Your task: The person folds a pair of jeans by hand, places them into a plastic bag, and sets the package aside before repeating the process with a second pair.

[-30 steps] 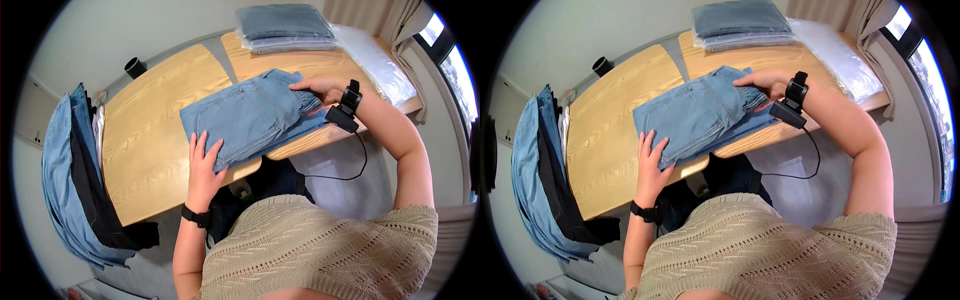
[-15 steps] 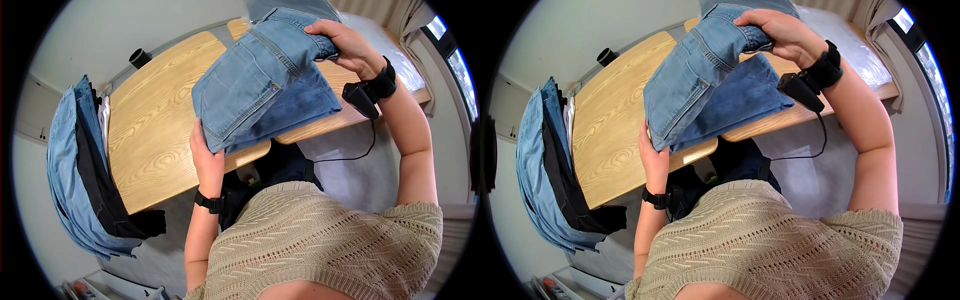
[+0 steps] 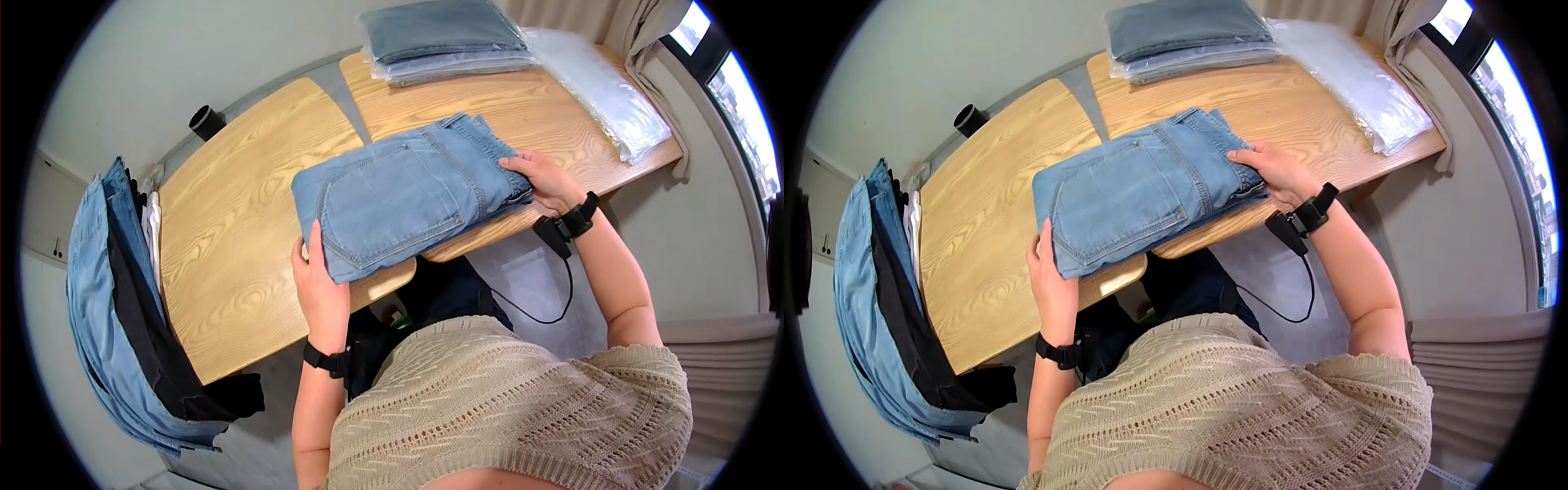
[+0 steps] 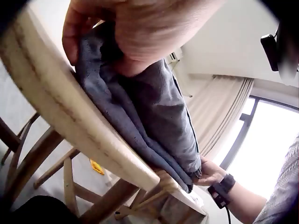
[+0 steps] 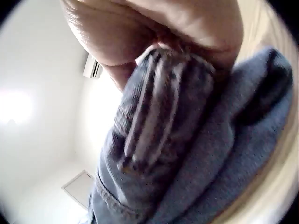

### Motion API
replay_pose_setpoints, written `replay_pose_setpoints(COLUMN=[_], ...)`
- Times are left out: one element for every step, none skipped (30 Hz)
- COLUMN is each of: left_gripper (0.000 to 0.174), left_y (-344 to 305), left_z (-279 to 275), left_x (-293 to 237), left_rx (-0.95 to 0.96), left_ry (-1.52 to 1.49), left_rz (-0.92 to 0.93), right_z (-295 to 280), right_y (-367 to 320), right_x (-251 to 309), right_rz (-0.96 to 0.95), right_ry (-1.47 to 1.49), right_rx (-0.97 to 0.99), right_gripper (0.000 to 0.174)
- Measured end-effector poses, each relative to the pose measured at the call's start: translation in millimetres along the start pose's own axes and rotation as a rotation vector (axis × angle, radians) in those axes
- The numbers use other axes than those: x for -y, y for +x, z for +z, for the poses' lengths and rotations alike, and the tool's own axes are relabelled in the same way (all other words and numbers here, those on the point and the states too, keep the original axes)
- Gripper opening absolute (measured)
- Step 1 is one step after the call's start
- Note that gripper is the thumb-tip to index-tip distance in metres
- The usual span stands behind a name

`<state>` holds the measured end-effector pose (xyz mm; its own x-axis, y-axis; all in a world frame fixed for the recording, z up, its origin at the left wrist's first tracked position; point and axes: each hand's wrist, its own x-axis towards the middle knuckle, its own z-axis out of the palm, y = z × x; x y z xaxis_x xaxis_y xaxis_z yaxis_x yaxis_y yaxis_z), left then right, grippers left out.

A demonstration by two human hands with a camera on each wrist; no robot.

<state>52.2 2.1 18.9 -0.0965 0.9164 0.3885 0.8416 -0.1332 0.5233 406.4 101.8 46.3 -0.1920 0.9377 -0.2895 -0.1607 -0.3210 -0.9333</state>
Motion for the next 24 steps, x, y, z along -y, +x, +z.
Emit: replay_pose_setpoints(left_gripper=[0.062, 0.063, 0.063, 0.064, 0.065, 0.067, 0.067, 0.067, 0.067, 0.066, 0.066, 0.066, 0.066, 0.063, 0.063, 0.062, 0.060, 0.060, 0.059, 0.057, 0.057, 0.056, 0.055, 0.055], left_y=[-2, -3, -4, -6, -7, -8, -8, -9, -9, -9, -9, -10, -10, -10, -11, -11, -11, -11, -12, -12, -12, -13, -12, -12], left_z=[3, 4, 4, 4, 6, 8, 9, 9, 9, 8, 8, 7, 7, 7, 7, 8, 8, 9, 11, 13, 13, 13, 13, 13], left_x=[3, 6, 8, 11, 13, 15, 17, 18, 18, 15, 16, 17, 17, 16, 15, 15, 15, 17, 20, 22, 21, 21, 20, 19], left_rx=[-0.010, -0.016, -0.018, -0.018, -0.019, -0.045, -0.054, -0.062, -0.071, -0.057, -0.064, -0.056, -0.045, -0.038, -0.035, -0.046, -0.057, -0.052, -0.063, -0.073, -0.068, -0.069, -0.071, -0.067], left_ry=[-0.063, -0.126, -0.129, -0.146, -0.163, -0.161, -0.169, -0.185, -0.200, -0.240, -0.242, -0.259, -0.277, -0.307, -0.307, -0.303, -0.299, -0.299, -0.329, -0.359, -0.361, -0.380, -0.397, -0.397], left_rz=[-0.042, -0.080, -0.062, -0.075, -0.086, -0.086, -0.062, -0.049, -0.039, -0.058, -0.048, -0.055, -0.063, -0.078, -0.074, -0.075, -0.075, -0.069, -0.078, -0.089, -0.086, -0.093, -0.102, -0.101], right_z=[-7, -18, -28, -35, -40, -41, -41, -36, -31, -25, -21, -19, -19, -20, -21, -22, -23, -23, -24, -26, -26, -26, -26, -29], right_y=[3, 8, 15, 30, 38, 46, 54, 64, 69, 73, 78, 85, 92, 97, 100, 103, 106, 109, 112, 114, 112, 111, 111, 112], right_x=[7, 16, 26, 30, 31, 34, 37, 38, 42, 46, 48, 50, 49, 49, 47, 46, 44, 45, 45, 45, 46, 47, 48, 46], right_rz=[-0.010, -0.015, -0.020, -0.012, -0.029, 0.003, 0.034, 0.072, 0.053, 0.076, 0.102, 0.095, 0.100, 0.107, 0.106, 0.106, 0.106, 0.106, 0.105, 0.106, 0.108, 0.097, 0.085, 0.088], right_ry=[0.001, -0.187, -0.376, -0.458, -0.454, -0.521, -0.590, -0.630, -0.631, -0.674, -0.715, -0.714, -0.764, -0.813, -0.810, -0.819, -0.827, -0.822, -0.854, -0.887, -0.884, -0.860, -0.834, -0.832], right_rx=[-0.002, -0.044, -0.092, -0.139, -0.155, -0.053, 0.048, 0.090, 0.079, 0.086, 0.095, 0.091, 0.134, 0.176, 0.172, 0.165, 0.157, 0.151, 0.152, 0.153, 0.148, 0.164, 0.181, 0.179], right_gripper=[0.025, 0.028, 0.031, 0.039, 0.039, 0.043, 0.048, 0.056, 0.056, 0.054, 0.053, 0.053, 0.049, 0.046, 0.046, 0.043, 0.040, 0.040, 0.037, 0.035, 0.035, 0.032, 0.029, 0.029])
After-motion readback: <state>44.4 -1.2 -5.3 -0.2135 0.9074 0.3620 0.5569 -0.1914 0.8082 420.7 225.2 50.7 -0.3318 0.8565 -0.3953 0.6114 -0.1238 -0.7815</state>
